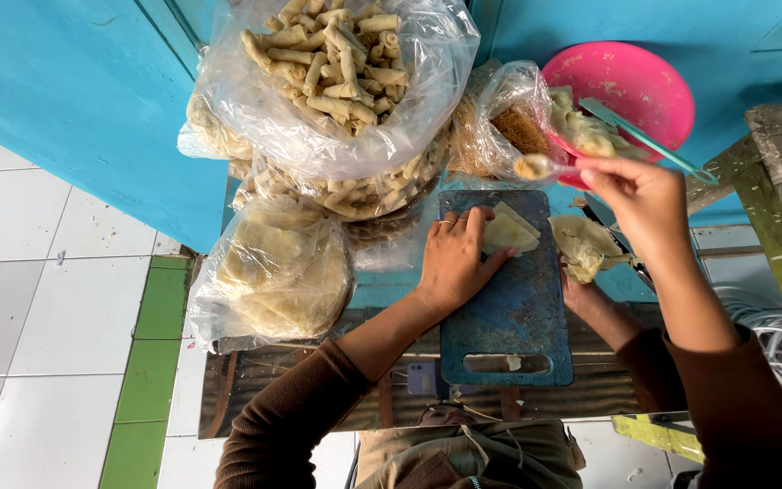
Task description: The person takes thin dough sheets, cuts them into smaller pieces on a cutting board, sprinkles a brown powder filling over the pieces, folds them into triangular parcels, and places the finished parcels into a large plastic bag filled with similar pastries.
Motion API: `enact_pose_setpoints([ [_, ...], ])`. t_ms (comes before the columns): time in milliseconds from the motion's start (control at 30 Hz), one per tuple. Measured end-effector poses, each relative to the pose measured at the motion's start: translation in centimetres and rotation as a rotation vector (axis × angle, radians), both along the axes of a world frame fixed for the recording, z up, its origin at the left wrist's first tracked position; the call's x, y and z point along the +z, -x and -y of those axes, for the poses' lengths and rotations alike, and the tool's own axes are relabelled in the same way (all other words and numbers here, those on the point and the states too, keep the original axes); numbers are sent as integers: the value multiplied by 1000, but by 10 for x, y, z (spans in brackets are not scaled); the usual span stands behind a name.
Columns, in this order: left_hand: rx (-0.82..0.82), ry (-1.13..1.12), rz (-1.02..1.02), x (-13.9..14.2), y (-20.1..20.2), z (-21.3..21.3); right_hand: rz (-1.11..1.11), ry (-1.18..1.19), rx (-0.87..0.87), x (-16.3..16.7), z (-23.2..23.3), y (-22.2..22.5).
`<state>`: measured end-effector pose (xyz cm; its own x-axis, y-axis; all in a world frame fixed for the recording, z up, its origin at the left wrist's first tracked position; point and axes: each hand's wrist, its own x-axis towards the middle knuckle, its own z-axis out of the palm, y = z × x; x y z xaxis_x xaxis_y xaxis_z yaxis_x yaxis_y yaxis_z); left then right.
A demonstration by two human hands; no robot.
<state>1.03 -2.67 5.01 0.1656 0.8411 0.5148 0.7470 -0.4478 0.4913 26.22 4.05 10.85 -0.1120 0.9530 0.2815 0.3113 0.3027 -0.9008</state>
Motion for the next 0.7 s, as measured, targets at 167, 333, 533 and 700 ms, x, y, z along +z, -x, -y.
enact_pose_setpoints([
  [167,-8,17,22,1,0,-1,49,128,80,-11,25,0],
  [333,-4,69,24,1,1,1,214,74,141,-13,31,0],
  [533,-2,57,20,2,2,1,488,-421,170,3,44,16],
  [700,-2,47,37,2,2,0,688,-600,177,21,62,25],
])
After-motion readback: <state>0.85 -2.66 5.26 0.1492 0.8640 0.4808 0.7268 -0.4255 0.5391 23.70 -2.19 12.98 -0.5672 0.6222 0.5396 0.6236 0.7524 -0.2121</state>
